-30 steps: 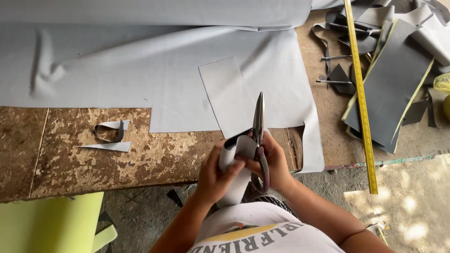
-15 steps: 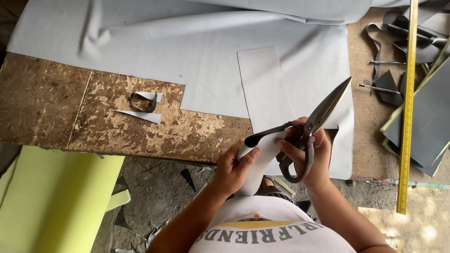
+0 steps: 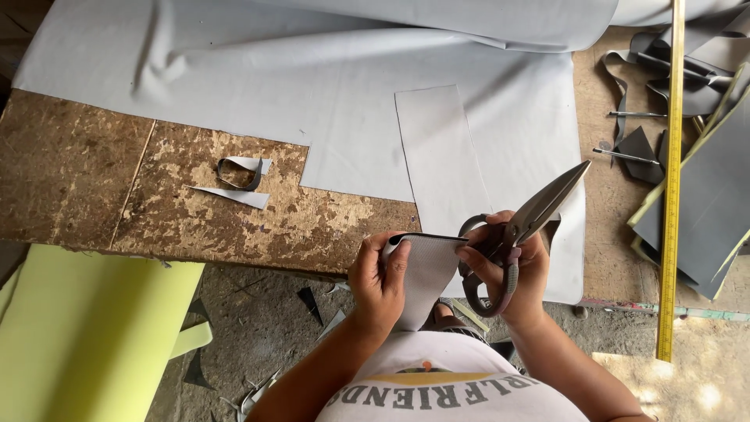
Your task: The person measures and marks a large sheet of light gray material with a ruler and pen, then cuts it into strips using scissors. They also measure and mark a black material using a small textured template as a guide.
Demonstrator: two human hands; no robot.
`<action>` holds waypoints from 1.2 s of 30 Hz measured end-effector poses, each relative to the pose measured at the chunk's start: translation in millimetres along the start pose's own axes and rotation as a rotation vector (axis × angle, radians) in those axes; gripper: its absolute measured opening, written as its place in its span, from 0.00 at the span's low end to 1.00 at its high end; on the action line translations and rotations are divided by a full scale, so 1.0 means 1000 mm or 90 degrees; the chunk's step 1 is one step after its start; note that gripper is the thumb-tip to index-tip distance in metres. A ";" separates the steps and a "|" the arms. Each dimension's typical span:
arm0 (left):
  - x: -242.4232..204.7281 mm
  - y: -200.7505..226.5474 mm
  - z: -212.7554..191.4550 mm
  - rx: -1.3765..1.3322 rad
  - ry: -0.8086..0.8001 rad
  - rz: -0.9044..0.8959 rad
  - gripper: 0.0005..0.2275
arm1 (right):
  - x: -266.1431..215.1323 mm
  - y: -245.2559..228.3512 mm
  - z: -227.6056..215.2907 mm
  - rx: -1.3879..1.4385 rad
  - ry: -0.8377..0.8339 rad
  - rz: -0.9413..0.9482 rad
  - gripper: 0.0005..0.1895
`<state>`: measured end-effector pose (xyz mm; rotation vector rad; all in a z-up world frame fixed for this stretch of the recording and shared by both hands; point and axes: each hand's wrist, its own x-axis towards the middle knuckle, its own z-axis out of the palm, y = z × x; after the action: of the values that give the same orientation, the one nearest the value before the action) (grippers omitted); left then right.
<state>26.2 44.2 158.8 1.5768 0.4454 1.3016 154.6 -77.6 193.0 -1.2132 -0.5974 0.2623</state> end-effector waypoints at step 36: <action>0.069 0.044 -0.038 -0.076 -0.257 -0.215 0.01 | 0.034 -0.029 -0.012 -0.464 -0.460 -0.205 0.27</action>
<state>3.6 96.5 228.6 1.5358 0.3521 0.7185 185.9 -79.9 227.2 -1.6875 -1.5999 0.2103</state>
